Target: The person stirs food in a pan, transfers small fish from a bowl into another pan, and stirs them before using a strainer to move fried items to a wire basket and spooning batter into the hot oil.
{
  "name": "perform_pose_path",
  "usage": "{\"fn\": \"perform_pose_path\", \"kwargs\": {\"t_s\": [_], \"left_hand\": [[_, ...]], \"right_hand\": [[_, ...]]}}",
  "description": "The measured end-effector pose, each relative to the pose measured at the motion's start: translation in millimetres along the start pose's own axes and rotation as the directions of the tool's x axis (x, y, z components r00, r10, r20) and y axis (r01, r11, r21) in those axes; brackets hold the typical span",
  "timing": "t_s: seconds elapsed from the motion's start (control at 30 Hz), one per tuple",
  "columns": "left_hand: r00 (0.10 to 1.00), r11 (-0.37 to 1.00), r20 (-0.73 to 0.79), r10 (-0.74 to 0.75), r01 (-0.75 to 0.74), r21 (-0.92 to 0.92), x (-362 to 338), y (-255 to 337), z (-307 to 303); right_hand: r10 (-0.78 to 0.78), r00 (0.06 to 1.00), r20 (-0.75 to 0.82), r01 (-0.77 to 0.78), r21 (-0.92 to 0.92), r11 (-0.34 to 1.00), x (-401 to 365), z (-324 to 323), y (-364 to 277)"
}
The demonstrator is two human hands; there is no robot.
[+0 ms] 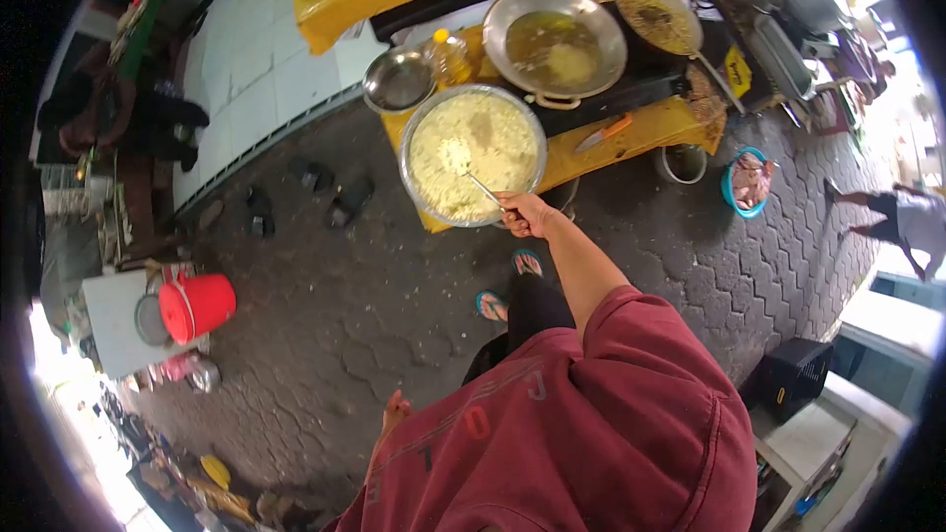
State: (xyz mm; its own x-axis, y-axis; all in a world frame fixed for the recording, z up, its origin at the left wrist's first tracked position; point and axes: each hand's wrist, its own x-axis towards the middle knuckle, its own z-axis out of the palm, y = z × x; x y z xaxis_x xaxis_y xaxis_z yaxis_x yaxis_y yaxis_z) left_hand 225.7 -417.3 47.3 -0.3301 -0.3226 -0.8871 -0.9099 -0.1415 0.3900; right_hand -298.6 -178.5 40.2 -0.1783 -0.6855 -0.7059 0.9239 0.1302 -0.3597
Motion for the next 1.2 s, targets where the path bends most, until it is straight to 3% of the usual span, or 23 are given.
{"fn": "perform_pose_path", "kwargs": {"t_s": [0.07,0.13,0.17,0.23,0.33,0.4,0.47,0.5,0.57,0.6,0.63,0.67,0.7,0.73,0.83,1.07,1.13,1.2], "left_hand": [[0.992,0.993,0.043,0.115,-0.114,-0.016,21.2,-26.6,-5.2],[0.981,0.932,0.025,0.193,-0.175,-0.318,43.0,-40.3,-3.7],[0.979,0.931,0.032,0.201,-0.181,-0.316,39.8,-16.7,3.7],[0.993,0.981,-0.089,-0.080,0.063,-0.184,10.6,55.7,25.7],[0.994,0.960,-0.089,-0.062,0.035,-0.277,19.4,72.1,44.9],[0.987,0.942,-0.124,-0.107,0.060,-0.329,14.8,99.1,72.4],[0.974,0.919,-0.158,-0.162,0.090,-0.383,9.7,122.7,108.1],[0.966,0.917,-0.173,-0.193,0.115,-0.381,8.9,131.7,128.1],[0.949,0.914,-0.197,-0.245,0.159,-0.374,-1.5,156.3,162.5],[0.958,0.935,-0.161,-0.235,0.178,-0.305,-9.3,180.6,184.8],[0.967,0.952,-0.122,-0.226,0.193,-0.237,-13.5,198.5,205.4],[0.964,0.949,-0.124,-0.237,0.202,-0.242,-11.8,204.9,222.0],[0.975,0.954,-0.104,-0.194,0.163,-0.252,-6.2,208.4,237.9],[0.985,0.957,-0.084,-0.151,0.125,-0.262,-5.3,212.5,252.2],[0.993,0.971,-0.064,-0.104,0.087,-0.221,-14.6,261.7,282.8],[0.996,0.974,-0.092,0.020,-0.040,-0.222,-11.3,271.1,303.5],[0.988,0.943,-0.137,-0.068,0.019,-0.332,-13.4,271.8,306.9],[0.987,0.922,-0.137,-0.088,0.029,-0.386,-18.7,273.6,309.9]], "right_hand": [[-0.052,0.998,-0.017,0.052,-0.001,0.999,-23.2,-2.6,-21.3],[-0.101,0.993,-0.053,0.102,0.020,0.995,-42.7,-18.7,-46.5],[-0.125,0.989,-0.073,0.128,0.035,0.991,-50.5,-29.1,-61.0],[-0.174,0.984,-0.035,0.174,-0.006,0.985,-69.1,-57.6,-96.6],[-0.245,0.965,-0.092,0.235,-0.106,0.966,-84.6,-111.1,-154.9],[-0.246,0.932,-0.265,0.218,-0.131,0.967,-96.5,-125.7,-200.9],[-0.268,0.831,-0.488,0.206,-0.178,0.962,-78.2,-157.3,-239.0],[-0.261,0.838,-0.479,0.195,-0.184,0.963,-62.0,-179.6,-259.8],[-0.315,0.674,-0.669,0.079,-0.358,0.930,-29.8,-219.7,-279.4],[-0.301,0.681,-0.667,0.068,-0.352,0.934,-19.0,-231.9,-280.9],[-0.523,0.533,-0.665,-0.023,-0.630,0.776,-6.7,-241.6,-282.3],[-0.729,0.395,-0.560,-0.165,-0.823,0.543,2.2,-244.8,-284.5],[-0.606,0.453,-0.654,-0.236,-0.743,0.626,-10.0,-224.5,-296.9],[-0.600,0.461,-0.653,-0.242,-0.743,0.624,-7.6,-223.5,-294.9],[-0.687,0.428,-0.587,-0.318,-0.810,0.493,-4.6,-231.5,-285.0],[-0.745,0.455,-0.488,-0.255,-0.873,0.415,-37.4,-232.1,-283.2],[-0.602,0.543,-0.585,-0.160,-0.776,0.610,-60.4,-219.1,-303.5],[-0.619,0.550,-0.561,-0.187,-0.805,0.563,-51.9,-236.3,-320.0]]}}
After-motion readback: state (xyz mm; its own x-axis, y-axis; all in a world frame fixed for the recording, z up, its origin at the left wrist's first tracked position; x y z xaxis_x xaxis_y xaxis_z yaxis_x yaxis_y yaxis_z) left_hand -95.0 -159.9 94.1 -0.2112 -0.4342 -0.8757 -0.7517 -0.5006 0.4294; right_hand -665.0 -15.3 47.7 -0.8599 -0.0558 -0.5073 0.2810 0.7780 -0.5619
